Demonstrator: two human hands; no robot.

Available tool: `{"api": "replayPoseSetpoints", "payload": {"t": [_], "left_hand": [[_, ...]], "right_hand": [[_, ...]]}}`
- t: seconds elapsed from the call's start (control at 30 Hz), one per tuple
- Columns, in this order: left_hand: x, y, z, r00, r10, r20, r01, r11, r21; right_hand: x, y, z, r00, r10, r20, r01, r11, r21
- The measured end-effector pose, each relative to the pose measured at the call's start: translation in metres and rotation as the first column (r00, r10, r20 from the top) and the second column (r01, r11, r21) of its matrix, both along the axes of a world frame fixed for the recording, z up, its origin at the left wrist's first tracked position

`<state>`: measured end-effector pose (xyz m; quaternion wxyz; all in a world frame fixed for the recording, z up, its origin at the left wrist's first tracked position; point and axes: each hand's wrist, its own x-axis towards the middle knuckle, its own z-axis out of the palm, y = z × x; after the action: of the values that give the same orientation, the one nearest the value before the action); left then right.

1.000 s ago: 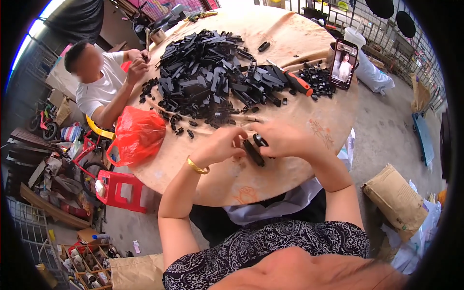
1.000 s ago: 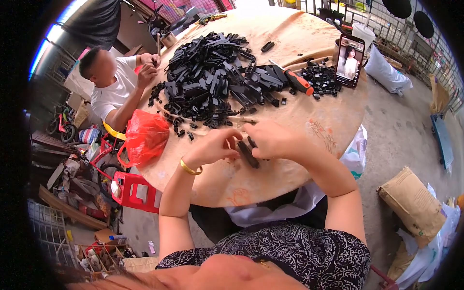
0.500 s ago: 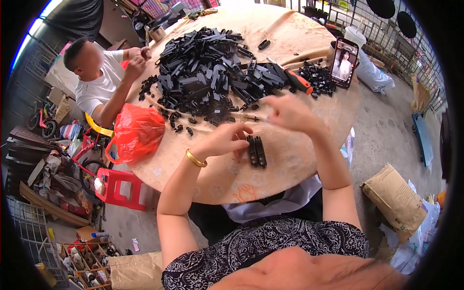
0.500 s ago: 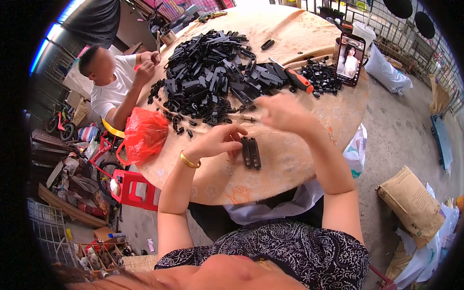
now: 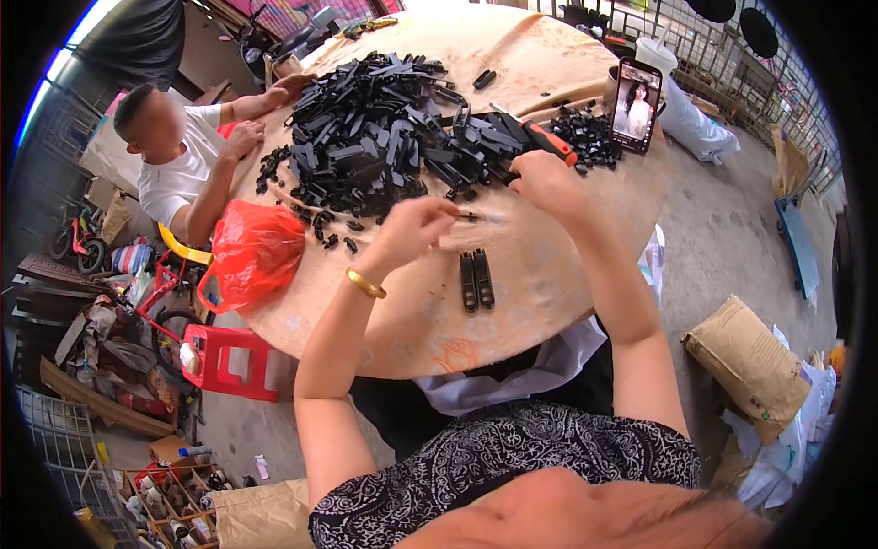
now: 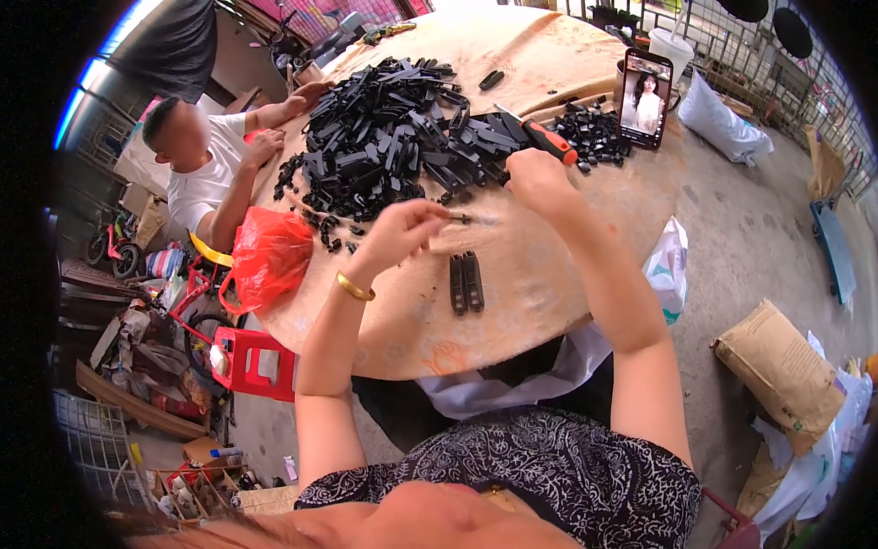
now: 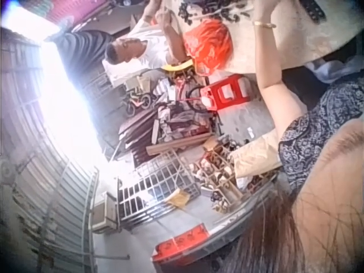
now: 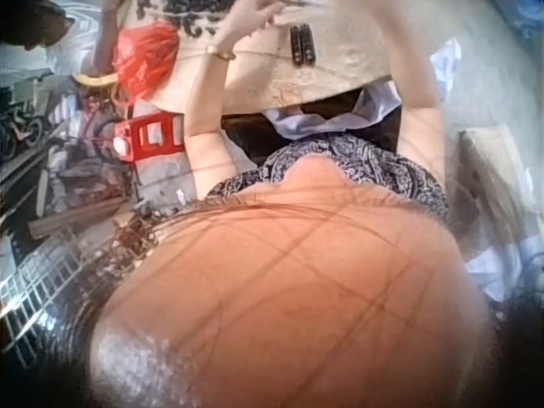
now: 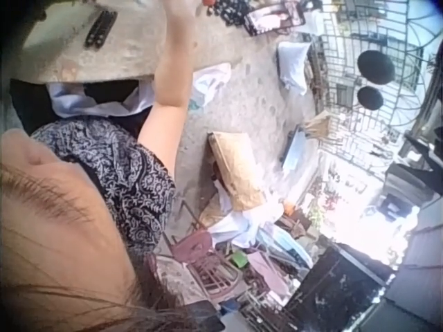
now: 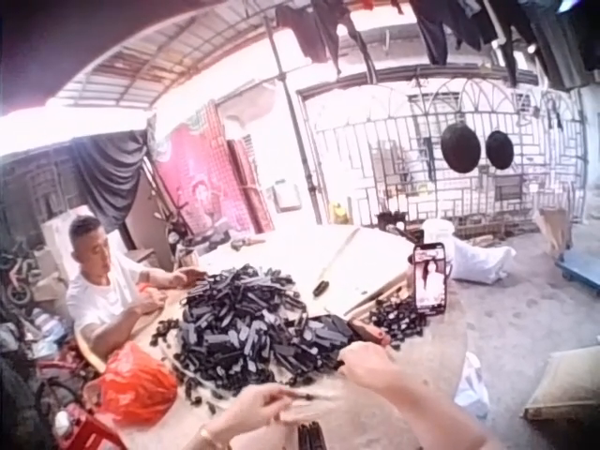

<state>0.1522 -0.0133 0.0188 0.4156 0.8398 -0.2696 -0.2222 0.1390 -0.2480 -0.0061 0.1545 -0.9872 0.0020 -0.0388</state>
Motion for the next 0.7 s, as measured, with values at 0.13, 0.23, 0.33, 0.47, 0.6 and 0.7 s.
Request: {"api": "replayPoseSetpoints", "payload": {"t": [0.13, 0.23, 0.33, 0.47, 0.6, 0.7], "left_hand": [[0.033, -0.009, -0.011, 0.78, 0.046, 0.624, -0.121, 0.99, 0.078], [0.046, -0.021, -0.011, 0.506, -0.208, 0.837, -0.041, 0.964, 0.264], [0.051, -0.029, -0.011, 0.467, -0.316, 0.826, -0.036, 0.926, 0.375], [0.053, -0.028, -0.008, 0.359, -0.367, 0.858, 0.016, 0.922, 0.387], [0.054, -0.018, -0.012, 0.422, -0.146, 0.895, 0.097, 0.989, 0.115], [0.044, -0.015, -0.012, 0.689, 0.259, 0.677, -0.066, 0.953, -0.297]], "right_hand": [[-0.008, 0.002, 0.005, 0.996, 0.038, 0.078, -0.037, 0.999, -0.012], [-0.008, 0.001, 0.006, 0.998, 0.033, 0.055, -0.037, 0.996, 0.075], [-0.006, 0.007, 0.005, 0.998, 0.045, 0.054, -0.047, 0.998, 0.03], [0.005, 0.007, -0.009, 0.986, 0.03, 0.166, -0.042, 0.997, 0.068], [0.009, 0.011, -0.017, 0.96, -0.004, 0.279, -0.056, 0.977, 0.204], [0.011, 0.013, -0.016, 0.909, -0.006, 0.416, -0.161, 0.917, 0.366]]}}
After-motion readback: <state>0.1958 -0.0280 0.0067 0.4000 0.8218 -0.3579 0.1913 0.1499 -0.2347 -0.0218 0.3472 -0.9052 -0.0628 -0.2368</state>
